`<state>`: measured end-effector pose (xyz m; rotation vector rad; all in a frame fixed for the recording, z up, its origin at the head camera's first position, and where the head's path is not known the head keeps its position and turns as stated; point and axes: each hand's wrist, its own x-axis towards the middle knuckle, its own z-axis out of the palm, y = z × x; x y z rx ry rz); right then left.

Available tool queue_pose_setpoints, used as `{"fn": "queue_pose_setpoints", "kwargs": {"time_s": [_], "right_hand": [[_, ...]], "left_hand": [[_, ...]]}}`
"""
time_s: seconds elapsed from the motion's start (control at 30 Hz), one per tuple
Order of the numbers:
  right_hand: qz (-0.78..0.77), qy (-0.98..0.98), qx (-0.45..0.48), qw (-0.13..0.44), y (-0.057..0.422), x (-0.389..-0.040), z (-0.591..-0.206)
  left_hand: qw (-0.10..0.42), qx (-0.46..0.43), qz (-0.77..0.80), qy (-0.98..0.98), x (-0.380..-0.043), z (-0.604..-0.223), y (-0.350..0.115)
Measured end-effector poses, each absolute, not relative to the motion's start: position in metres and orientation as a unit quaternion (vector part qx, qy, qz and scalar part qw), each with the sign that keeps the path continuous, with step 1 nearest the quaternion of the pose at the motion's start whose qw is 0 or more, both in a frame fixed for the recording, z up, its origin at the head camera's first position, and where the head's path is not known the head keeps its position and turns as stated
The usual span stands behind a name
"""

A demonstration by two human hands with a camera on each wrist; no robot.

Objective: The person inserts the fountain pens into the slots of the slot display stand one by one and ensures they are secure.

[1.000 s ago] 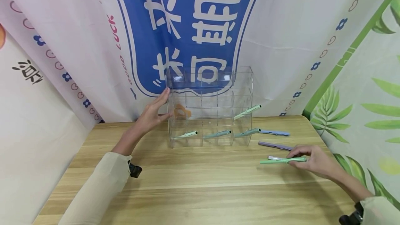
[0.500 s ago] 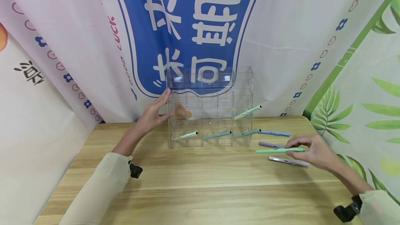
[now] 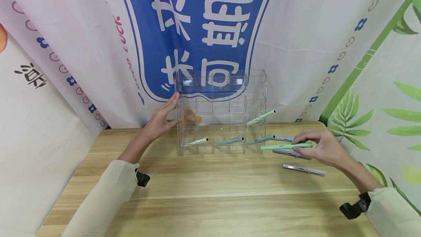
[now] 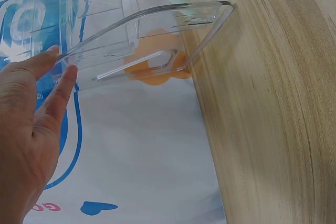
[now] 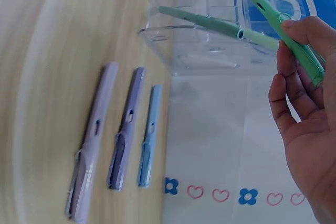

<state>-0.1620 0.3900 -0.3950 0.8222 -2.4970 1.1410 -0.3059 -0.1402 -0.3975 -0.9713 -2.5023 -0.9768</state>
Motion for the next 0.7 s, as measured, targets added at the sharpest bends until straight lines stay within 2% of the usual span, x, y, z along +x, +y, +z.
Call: {"fn": "queue_pose_setpoints", "kwargs": {"time_s": [0.23, 0.7], "right_hand": [[0.392, -0.87, 0.275, 0.118, 0.378, -0.169, -0.384], [0.418, -0.84, 0.32, 0.134, 0.35, -0.19, -0.368]], "left_hand": [[0.141, -0.339, -0.347, -0.863, -0.305, -0.396, -0.14], [0.159, -0.346, -0.341, -0.859, -0.306, -0.397, -0.139]]}}
